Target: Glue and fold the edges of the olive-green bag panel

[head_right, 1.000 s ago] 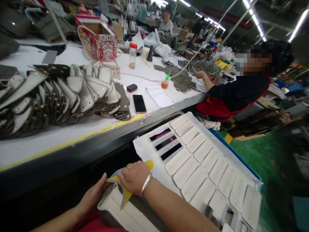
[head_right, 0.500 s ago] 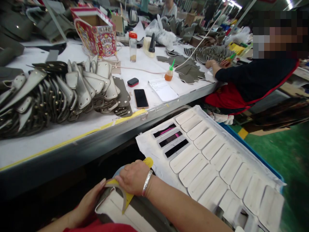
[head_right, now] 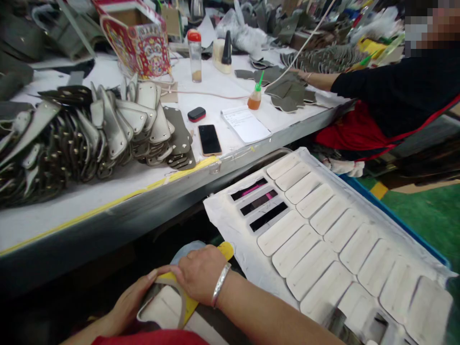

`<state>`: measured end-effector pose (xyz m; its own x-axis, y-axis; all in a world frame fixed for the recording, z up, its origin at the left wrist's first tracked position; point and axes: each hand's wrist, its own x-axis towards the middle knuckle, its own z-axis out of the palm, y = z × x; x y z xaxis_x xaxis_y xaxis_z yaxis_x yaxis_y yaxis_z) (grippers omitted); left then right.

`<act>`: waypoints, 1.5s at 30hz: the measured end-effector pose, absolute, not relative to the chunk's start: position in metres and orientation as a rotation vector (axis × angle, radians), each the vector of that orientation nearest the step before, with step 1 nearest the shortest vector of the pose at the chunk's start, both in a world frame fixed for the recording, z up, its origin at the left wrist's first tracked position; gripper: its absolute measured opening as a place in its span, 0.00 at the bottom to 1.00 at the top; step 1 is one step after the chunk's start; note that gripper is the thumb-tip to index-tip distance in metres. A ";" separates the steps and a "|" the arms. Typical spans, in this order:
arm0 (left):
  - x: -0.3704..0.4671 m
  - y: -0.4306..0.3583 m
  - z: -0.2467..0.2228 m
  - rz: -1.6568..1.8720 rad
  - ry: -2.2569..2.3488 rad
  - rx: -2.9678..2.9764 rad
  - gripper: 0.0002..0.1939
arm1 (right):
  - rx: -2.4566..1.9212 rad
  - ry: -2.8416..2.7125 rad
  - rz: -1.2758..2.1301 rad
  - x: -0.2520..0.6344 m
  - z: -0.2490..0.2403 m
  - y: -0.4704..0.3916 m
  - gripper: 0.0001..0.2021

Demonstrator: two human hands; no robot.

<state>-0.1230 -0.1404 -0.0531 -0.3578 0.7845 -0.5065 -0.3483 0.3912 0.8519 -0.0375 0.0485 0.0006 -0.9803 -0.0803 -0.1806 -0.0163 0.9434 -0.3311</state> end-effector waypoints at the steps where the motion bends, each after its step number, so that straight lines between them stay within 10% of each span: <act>1: -0.124 -0.139 -0.051 1.240 1.500 0.441 0.26 | -0.058 2.888 -0.502 -0.036 0.001 0.048 0.21; 45: -0.158 -0.112 -0.030 1.035 1.253 0.649 0.22 | 0.092 2.568 -0.637 -0.035 0.013 0.065 0.30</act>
